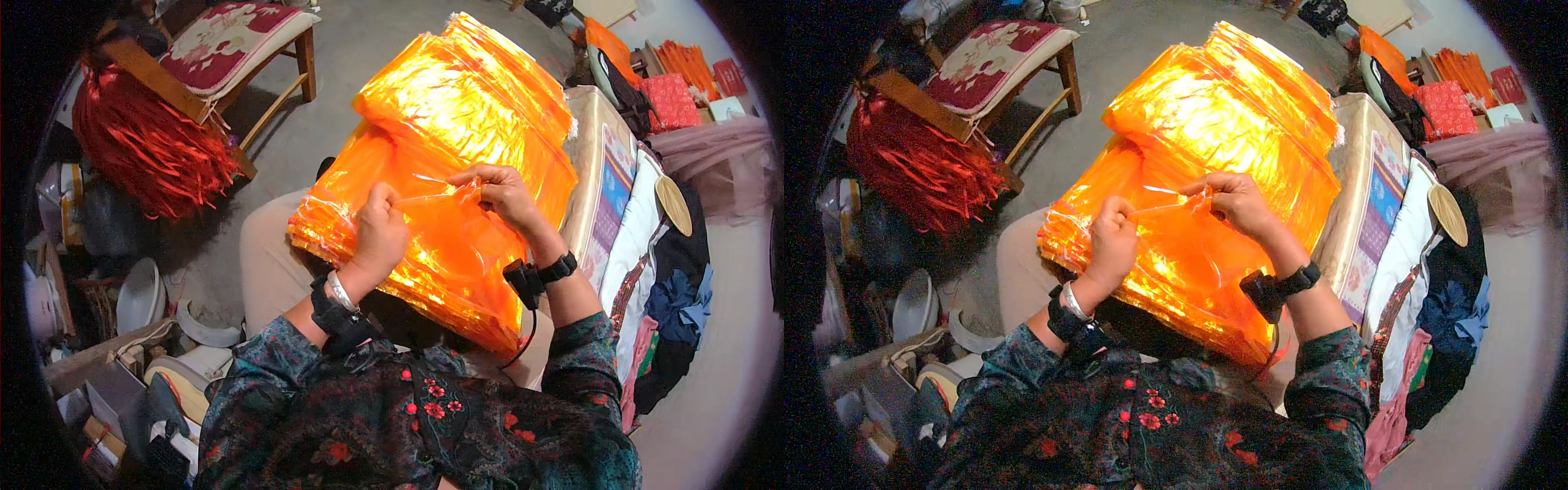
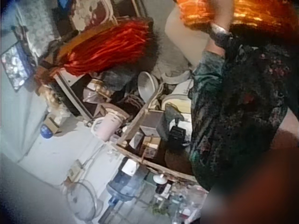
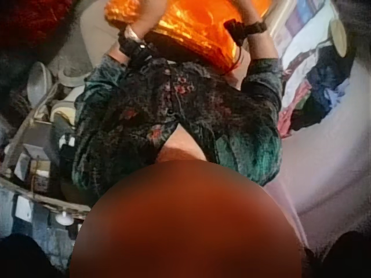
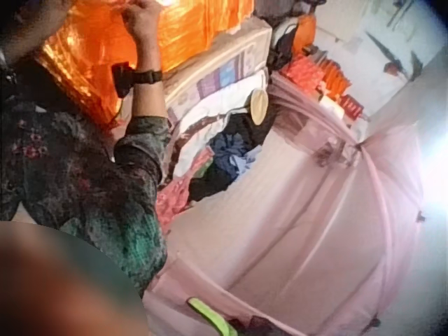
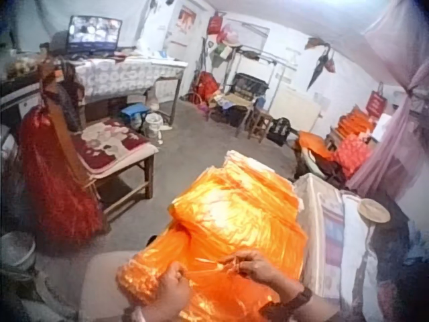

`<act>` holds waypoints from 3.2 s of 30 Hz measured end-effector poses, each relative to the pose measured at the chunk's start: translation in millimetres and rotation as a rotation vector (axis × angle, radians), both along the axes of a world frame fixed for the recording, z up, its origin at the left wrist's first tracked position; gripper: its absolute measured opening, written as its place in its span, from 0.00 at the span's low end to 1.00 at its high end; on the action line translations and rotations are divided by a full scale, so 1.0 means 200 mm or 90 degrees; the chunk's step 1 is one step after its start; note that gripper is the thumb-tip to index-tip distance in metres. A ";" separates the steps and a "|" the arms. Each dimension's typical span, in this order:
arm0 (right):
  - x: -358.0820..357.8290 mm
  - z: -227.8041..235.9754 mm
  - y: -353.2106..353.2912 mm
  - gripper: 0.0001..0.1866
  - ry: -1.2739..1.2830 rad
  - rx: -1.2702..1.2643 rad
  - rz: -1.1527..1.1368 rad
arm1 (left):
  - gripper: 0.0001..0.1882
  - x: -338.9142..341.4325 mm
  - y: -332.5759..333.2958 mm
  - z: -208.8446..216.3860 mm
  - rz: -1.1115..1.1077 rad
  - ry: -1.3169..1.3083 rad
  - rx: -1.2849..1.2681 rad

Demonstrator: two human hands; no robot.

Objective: The recorder is tying bundles of orange plastic sheets with red plastic strips.

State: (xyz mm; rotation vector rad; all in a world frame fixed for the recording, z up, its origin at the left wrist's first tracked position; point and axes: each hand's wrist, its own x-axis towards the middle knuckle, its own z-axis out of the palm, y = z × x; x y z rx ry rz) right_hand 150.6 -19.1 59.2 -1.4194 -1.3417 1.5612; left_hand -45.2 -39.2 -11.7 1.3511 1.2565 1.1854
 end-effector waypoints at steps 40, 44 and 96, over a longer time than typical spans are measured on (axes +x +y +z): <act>-0.18 0.14 0.11 0.10 -0.590 0.127 0.348 | 0.07 0.17 0.06 0.16 -0.121 0.055 0.069; -0.14 0.16 0.05 0.19 -0.375 0.080 0.183 | 0.05 0.16 0.02 0.16 -0.124 -0.020 0.124; 0.06 -0.32 -0.30 0.12 -0.063 0.338 -0.440 | 0.04 0.29 0.33 0.01 -0.636 0.169 0.299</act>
